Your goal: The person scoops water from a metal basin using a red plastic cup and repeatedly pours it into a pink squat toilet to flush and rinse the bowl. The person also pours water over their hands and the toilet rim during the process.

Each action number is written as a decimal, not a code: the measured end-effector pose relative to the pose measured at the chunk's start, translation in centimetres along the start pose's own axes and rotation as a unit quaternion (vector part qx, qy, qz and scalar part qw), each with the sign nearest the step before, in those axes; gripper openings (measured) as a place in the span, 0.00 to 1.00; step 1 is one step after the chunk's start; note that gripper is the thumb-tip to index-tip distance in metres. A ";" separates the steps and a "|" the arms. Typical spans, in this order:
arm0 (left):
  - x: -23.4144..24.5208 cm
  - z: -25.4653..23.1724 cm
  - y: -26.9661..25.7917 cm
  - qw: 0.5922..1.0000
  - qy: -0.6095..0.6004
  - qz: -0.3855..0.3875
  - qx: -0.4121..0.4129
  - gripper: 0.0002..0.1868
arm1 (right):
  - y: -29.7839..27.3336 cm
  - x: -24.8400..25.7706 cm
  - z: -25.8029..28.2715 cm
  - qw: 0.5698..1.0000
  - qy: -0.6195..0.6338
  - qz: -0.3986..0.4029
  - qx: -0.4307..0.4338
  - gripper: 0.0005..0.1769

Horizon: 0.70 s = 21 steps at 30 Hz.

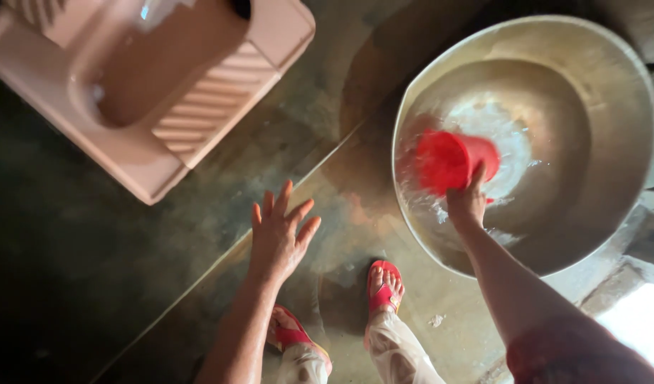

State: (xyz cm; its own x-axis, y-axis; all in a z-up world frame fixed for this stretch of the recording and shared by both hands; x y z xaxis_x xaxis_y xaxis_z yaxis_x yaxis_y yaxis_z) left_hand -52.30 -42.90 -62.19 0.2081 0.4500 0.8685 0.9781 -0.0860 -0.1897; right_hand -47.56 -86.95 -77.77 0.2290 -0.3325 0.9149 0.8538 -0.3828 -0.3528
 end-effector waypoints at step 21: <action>8.0 3.1 -9.4 0.992 -0.020 -0.115 0.042 0.30 | -15.4 27.2 18.8 0.805 0.527 0.273 0.006 0.32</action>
State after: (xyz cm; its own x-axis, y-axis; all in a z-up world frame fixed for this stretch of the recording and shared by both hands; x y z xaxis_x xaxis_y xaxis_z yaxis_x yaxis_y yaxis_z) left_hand -59.89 -35.76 -54.82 -0.0233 0.4837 0.8750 0.9949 0.0974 -0.0273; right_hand -45.70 -73.90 -43.74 0.0530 -0.9973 -0.0513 0.7661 0.0735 -0.6385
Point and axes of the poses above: each hand's wrist, its own y-axis towards the middle knuckle, its own x-axis out of the back of the hand, z = x × y, the point moved 5 cm from there along y, towards the middle knuckle, and after that the axes turned 1 degree about z, right-handed, at the moved point
